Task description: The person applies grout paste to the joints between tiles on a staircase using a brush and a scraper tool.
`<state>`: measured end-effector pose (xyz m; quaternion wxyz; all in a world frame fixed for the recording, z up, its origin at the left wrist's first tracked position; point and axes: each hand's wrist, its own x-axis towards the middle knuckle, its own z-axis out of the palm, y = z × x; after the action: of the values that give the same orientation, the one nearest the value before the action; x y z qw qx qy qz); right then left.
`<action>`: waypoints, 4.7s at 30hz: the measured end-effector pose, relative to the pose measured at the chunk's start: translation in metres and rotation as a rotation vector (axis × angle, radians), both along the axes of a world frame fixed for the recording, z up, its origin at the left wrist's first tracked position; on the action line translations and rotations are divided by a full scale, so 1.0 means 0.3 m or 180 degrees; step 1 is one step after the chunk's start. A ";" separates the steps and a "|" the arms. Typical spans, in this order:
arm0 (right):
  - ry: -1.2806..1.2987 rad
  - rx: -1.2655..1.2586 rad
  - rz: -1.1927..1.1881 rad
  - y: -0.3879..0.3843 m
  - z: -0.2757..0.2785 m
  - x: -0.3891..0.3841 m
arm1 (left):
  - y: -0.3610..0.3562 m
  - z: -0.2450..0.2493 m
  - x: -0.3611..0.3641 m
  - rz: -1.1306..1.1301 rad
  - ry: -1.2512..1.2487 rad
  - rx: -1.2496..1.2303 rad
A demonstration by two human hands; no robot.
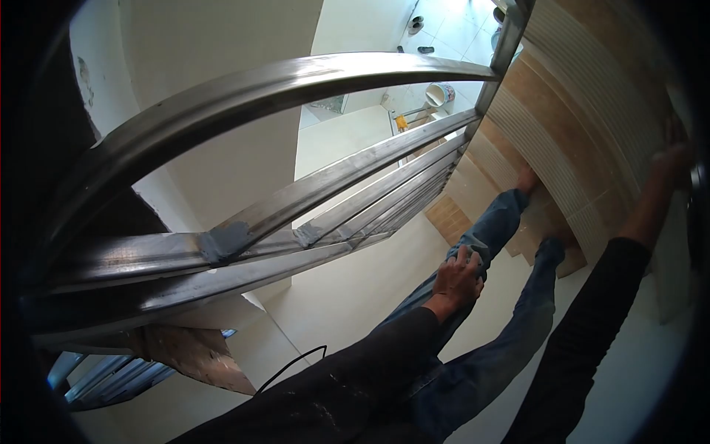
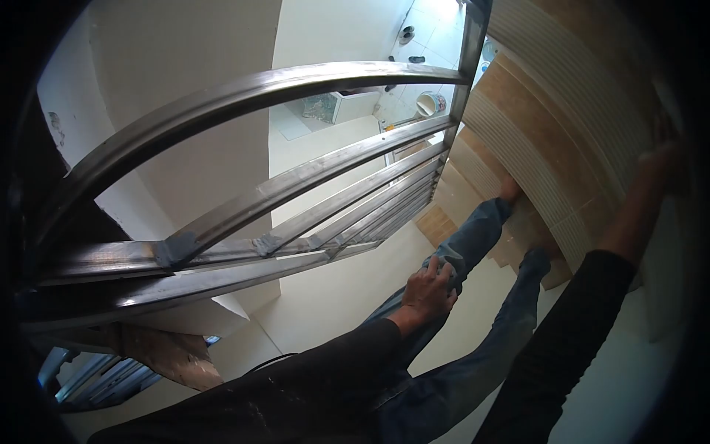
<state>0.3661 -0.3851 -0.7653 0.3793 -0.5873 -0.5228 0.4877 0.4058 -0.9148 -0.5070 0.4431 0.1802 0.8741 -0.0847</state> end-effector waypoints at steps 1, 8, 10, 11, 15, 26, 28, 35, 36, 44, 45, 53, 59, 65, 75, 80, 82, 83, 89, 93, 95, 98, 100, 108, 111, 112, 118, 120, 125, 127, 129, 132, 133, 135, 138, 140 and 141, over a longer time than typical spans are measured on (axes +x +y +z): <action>-0.0072 0.0100 0.0094 0.003 -0.025 -0.013 | 0.008 -0.002 -0.001 -0.0031 -0.0004 0.0041; -0.3972 0.2733 0.1518 0.027 -0.073 0.154 | 0.035 0.005 -0.029 -0.0054 -0.0098 -0.0013; -0.3428 0.1773 0.1172 -0.015 -0.042 0.074 | 0.021 0.013 -0.017 -0.0029 -0.0050 0.0038; -0.1988 0.0933 0.0784 -0.058 0.042 -0.020 | 0.020 0.010 -0.012 -0.0024 -0.0025 0.0126; 0.1063 -0.0627 -0.1392 -0.225 0.610 -0.261 | 0.039 0.027 -0.006 0.0058 -0.0011 0.0118; 0.1646 -0.0487 -0.1323 -0.293 0.505 -0.712 | 0.081 0.057 -0.036 -0.0226 -0.0039 -0.0137; 0.1735 -0.0674 -0.0894 -0.304 0.588 -0.727 | 0.081 0.064 -0.040 -0.0183 -0.0061 -0.0160; 0.1426 -0.0521 -0.1395 -0.264 0.621 -0.435 | 0.078 0.062 -0.062 -0.0176 -0.0123 -0.0164; 0.1433 -0.0771 -0.1363 -0.235 0.613 -0.418 | 0.077 0.065 -0.064 -0.0129 -0.0160 -0.0176; 0.0625 0.0772 -0.0645 -0.424 0.469 -0.976 | 0.074 0.061 -0.076 -0.0111 -0.0157 -0.0203; 0.0633 0.0764 -0.0657 -0.425 0.470 -0.979 | 0.078 0.064 -0.083 -0.0121 -0.0146 -0.0212; 0.1304 -0.0798 -0.1192 -0.249 0.626 -0.231 | 0.075 0.061 -0.088 -0.0059 -0.0157 -0.0144; 0.1692 -0.0765 -0.0338 -0.392 0.400 -0.737 | 0.063 0.052 -0.073 -0.0117 -0.0159 -0.0189; 0.1511 0.0162 0.0059 -0.415 0.560 -0.864 | 0.102 0.077 -0.092 -0.0068 -0.0233 -0.0252; 0.0182 0.1131 -0.1719 -0.362 0.434 -0.838 | 0.056 0.062 -0.073 -0.0009 -0.0329 -0.0321; 0.0762 -0.0503 -0.0411 -0.515 0.534 -1.068 | 0.034 0.047 -0.078 0.0369 -0.0502 -0.0167; 0.1353 0.0155 -0.0991 -0.492 0.527 -0.953 | 0.090 0.076 -0.099 0.0389 -0.0505 -0.0246; 0.2062 -0.0300 -0.1383 -0.440 0.546 -0.856 | 0.108 0.088 -0.112 0.0422 -0.0498 -0.0353; 0.0650 0.0640 -0.0863 -0.419 0.466 -0.859 | 0.090 0.079 -0.076 -0.0030 -0.0323 -0.0257; 0.1883 -0.1366 -0.0010 -0.391 0.631 -0.695 | 0.080 0.070 -0.075 -0.0106 -0.0185 -0.0182; 0.0654 -0.0241 0.0046 -0.353 0.663 -0.412 | 0.093 0.078 -0.087 0.0017 -0.0247 -0.0223; 0.1268 -0.0933 -0.1117 -0.274 0.703 -0.166 | 0.074 0.065 -0.083 0.0122 -0.0226 -0.0137; 0.0989 -0.1334 -0.1034 -0.268 0.667 -0.155 | 0.054 0.043 -0.067 0.0074 -0.0141 -0.0101; 0.1998 -0.1066 0.0443 -0.391 0.679 -0.736 | 0.045 0.054 -0.048 0.0033 -0.0052 -0.0023; 0.0677 -0.0842 0.0289 -0.353 0.763 -0.292 | 0.035 0.048 -0.050 0.0021 -0.0087 -0.0087; 0.0572 -0.0937 0.0031 -0.328 0.771 -0.180 | 0.031 0.044 -0.050 0.0061 -0.0090 -0.0081; 0.0718 -0.0722 0.1783 -0.527 0.499 -0.431 | -0.011 0.037 0.002 0.0062 -0.0169 -0.0075; 0.1488 -0.0614 0.1240 -0.650 0.681 -0.463 | -0.004 0.027 0.001 -0.0033 -0.0178 -0.0072; 0.0511 -0.0966 -0.0619 -0.953 0.570 0.075 | -0.008 0.027 0.002 0.0028 -0.0298 -0.0192; -0.1401 -0.0738 -0.1278 -0.947 0.338 0.313 | -0.009 0.027 -0.003 0.0002 -0.0323 -0.0229; -0.2781 0.0134 -0.0806 -0.952 0.126 0.406 | -0.022 0.030 0.000 -0.0044 -0.0357 -0.0267; -0.2599 0.1243 0.0182 -0.932 -0.129 0.114 | -0.030 0.020 0.008 -0.0048 -0.0401 -0.0309; -0.2443 0.1234 0.0263 -0.944 -0.127 -0.077 | -0.029 0.027 0.011 -0.0066 -0.0395 -0.0323; -0.2234 0.1618 0.0271 -0.958 -0.021 -0.398 | -0.021 0.033 0.009 -0.0060 -0.0400 -0.0318; -0.0270 0.0074 0.1105 -1.016 0.155 -0.504 | -0.052 0.083 0.006 0.0084 -0.0375 -0.0205; 0.0262 -0.0001 0.0603 -1.015 0.248 -0.446 | -0.028 0.057 -0.020 0.0161 -0.0237 0.0129; 0.0827 -0.0775 0.0293 -1.017 0.286 -0.365 | -0.019 0.046 -0.029 0.0329 -0.0118 0.0102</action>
<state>0.2565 -0.6902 -0.6796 0.3469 -0.5364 -0.4329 0.6360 0.3972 -0.9206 -0.4932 0.4600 0.1434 0.8751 -0.0443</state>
